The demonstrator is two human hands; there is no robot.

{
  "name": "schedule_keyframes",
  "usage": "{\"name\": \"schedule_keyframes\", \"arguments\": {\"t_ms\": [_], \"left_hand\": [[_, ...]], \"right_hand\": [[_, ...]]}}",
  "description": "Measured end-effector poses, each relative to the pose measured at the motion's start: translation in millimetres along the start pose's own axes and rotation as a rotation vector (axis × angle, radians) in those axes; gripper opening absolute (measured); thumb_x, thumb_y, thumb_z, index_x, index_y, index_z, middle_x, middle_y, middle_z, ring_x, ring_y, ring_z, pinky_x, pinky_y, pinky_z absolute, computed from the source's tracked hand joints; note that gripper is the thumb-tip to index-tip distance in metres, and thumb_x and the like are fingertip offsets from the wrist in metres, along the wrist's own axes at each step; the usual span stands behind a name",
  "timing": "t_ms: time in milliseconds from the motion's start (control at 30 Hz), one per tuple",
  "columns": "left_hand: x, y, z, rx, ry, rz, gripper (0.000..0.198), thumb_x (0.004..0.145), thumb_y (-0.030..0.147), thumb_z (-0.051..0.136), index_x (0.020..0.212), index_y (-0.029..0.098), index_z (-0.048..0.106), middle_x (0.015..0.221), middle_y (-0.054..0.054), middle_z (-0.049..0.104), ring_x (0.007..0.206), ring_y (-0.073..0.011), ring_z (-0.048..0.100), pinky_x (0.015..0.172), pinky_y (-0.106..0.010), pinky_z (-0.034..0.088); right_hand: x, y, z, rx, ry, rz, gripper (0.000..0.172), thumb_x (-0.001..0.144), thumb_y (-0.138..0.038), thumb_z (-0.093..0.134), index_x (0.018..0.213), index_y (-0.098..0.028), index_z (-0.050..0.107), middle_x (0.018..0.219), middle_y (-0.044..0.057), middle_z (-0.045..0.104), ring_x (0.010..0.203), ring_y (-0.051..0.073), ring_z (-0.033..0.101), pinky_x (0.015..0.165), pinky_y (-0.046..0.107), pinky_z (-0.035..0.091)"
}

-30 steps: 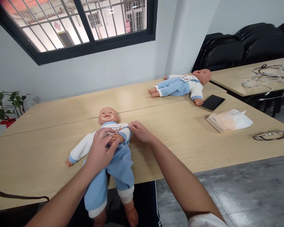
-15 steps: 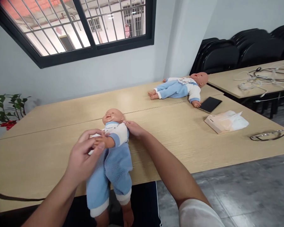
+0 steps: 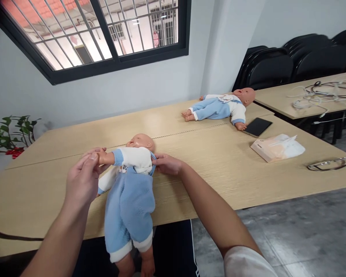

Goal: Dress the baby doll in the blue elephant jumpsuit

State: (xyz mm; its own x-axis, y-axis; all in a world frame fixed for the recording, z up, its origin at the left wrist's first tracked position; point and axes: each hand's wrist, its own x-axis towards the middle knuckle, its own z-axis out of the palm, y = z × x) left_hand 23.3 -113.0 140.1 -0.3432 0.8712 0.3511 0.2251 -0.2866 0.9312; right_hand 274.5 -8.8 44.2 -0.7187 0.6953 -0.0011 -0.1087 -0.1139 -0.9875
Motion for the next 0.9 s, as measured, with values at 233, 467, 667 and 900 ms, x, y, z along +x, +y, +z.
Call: {"name": "schedule_keyframes", "arguments": {"t_ms": [233,467,667,900], "left_hand": [[-9,7,-4.8,0.062,0.024,0.078,0.032,0.095,0.048,0.063,0.085,0.019,0.074,0.122,-0.008,0.067,0.116,-0.0248,0.067,0.092,-0.038,0.062],[-22,15,2.3,0.284,-0.075,0.229,0.032,0.100,0.044,0.056,0.085,0.022,0.075,0.112,-0.006,0.069,0.114,-0.0228,0.066,0.095,-0.037,0.057],[-27,16,5.5,0.270,-0.134,0.214,0.033,0.100,0.043,0.056,0.082,0.023,0.074,0.111,-0.006,0.069,0.113,-0.0230,0.066,0.092,-0.037,0.057],[-28,-1,22.2,0.307,-0.084,0.243,0.031,0.101,0.042,0.053,0.092,0.020,0.074,0.112,-0.007,0.069,0.109,-0.0214,0.066,0.094,-0.036,0.056]], "right_hand": [[15,12,6,-0.622,0.631,0.145,0.030,0.088,-0.050,0.068,0.086,-0.021,0.063,0.079,0.005,0.069,0.073,0.021,0.059,0.069,0.034,0.046],[9,6,0,-0.639,0.231,-0.025,0.026,0.085,-0.035,0.071,0.107,-0.020,0.073,0.104,0.006,0.077,0.091,0.023,0.066,0.078,0.032,0.048],[22,14,-4,-0.754,0.698,0.181,0.035,0.082,-0.056,0.072,0.082,-0.021,0.063,0.082,0.009,0.072,0.073,0.022,0.059,0.066,0.033,0.041],[-8,-4,-14,-0.529,0.454,0.051,0.043,0.080,-0.047,0.076,0.111,-0.020,0.063,0.087,0.003,0.068,0.077,0.019,0.059,0.070,0.031,0.045]]}}
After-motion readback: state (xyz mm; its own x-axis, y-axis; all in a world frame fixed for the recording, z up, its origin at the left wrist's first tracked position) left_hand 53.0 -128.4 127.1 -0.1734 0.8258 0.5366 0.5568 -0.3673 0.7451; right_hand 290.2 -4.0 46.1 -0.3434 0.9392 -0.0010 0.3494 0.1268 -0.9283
